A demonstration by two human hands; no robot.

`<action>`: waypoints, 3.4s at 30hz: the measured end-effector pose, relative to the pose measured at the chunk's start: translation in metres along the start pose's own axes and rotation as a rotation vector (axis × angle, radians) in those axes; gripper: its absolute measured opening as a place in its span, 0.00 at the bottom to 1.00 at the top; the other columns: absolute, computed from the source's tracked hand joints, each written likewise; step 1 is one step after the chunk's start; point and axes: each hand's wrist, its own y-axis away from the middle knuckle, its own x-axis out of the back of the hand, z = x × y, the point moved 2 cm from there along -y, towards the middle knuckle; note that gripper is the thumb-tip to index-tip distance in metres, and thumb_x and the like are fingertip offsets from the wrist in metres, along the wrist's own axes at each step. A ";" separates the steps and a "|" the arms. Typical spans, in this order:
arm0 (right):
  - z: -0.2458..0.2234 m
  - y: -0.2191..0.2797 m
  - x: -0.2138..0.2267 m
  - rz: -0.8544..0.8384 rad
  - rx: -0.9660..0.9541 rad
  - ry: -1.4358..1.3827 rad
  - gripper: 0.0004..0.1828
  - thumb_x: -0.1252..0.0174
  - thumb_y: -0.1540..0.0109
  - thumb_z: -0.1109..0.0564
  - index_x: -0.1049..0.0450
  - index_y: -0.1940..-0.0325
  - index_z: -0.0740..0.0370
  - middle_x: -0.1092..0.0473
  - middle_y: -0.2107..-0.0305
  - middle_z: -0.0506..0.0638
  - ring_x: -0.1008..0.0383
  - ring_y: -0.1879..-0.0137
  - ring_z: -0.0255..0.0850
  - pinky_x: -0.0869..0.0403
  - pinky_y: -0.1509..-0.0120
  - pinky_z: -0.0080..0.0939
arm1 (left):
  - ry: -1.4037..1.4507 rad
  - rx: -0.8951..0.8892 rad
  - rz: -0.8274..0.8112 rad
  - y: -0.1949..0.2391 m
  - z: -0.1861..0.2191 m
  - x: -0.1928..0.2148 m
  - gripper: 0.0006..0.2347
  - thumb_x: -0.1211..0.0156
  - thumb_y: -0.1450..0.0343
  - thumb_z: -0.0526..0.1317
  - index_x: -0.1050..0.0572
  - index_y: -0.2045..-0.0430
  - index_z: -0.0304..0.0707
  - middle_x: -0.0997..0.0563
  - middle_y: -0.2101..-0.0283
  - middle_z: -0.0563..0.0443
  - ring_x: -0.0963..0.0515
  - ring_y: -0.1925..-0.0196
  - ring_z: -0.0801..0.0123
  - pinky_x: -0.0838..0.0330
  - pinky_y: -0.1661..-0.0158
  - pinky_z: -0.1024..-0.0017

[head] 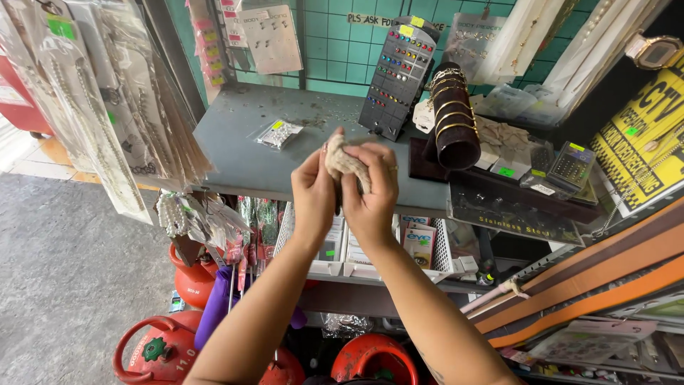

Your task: Clean and organize various jewelry items and accessories on a store counter.

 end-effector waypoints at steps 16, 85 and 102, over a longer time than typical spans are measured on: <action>0.017 -0.019 0.038 0.067 -0.324 -0.364 0.14 0.46 0.32 0.69 0.30 0.42 0.68 0.27 0.49 0.50 0.26 0.43 0.36 0.28 0.34 0.37 | 0.648 0.256 -0.104 -0.011 -0.036 0.018 0.09 0.55 0.18 0.42 0.29 0.58 0.37 0.22 0.55 0.50 0.20 0.51 0.64 0.26 0.48 0.64; 0.071 0.016 0.040 -0.256 -0.195 0.159 0.13 0.37 0.44 0.65 0.24 0.55 0.64 0.25 0.62 0.55 0.22 0.55 0.50 0.24 0.51 0.45 | 0.093 -0.738 0.719 -0.427 0.050 0.112 0.13 0.46 0.29 0.32 0.26 0.50 0.30 0.19 0.59 0.45 0.17 0.63 0.63 0.19 0.63 0.65; 0.072 0.014 0.038 -0.314 -0.194 0.232 0.14 0.37 0.44 0.64 0.24 0.54 0.64 0.25 0.63 0.56 0.22 0.56 0.52 0.25 0.51 0.46 | -0.635 -0.394 1.167 -0.451 0.046 0.139 0.24 0.45 0.31 0.49 0.34 0.45 0.29 0.24 0.42 0.27 0.22 0.43 0.37 0.27 0.47 0.52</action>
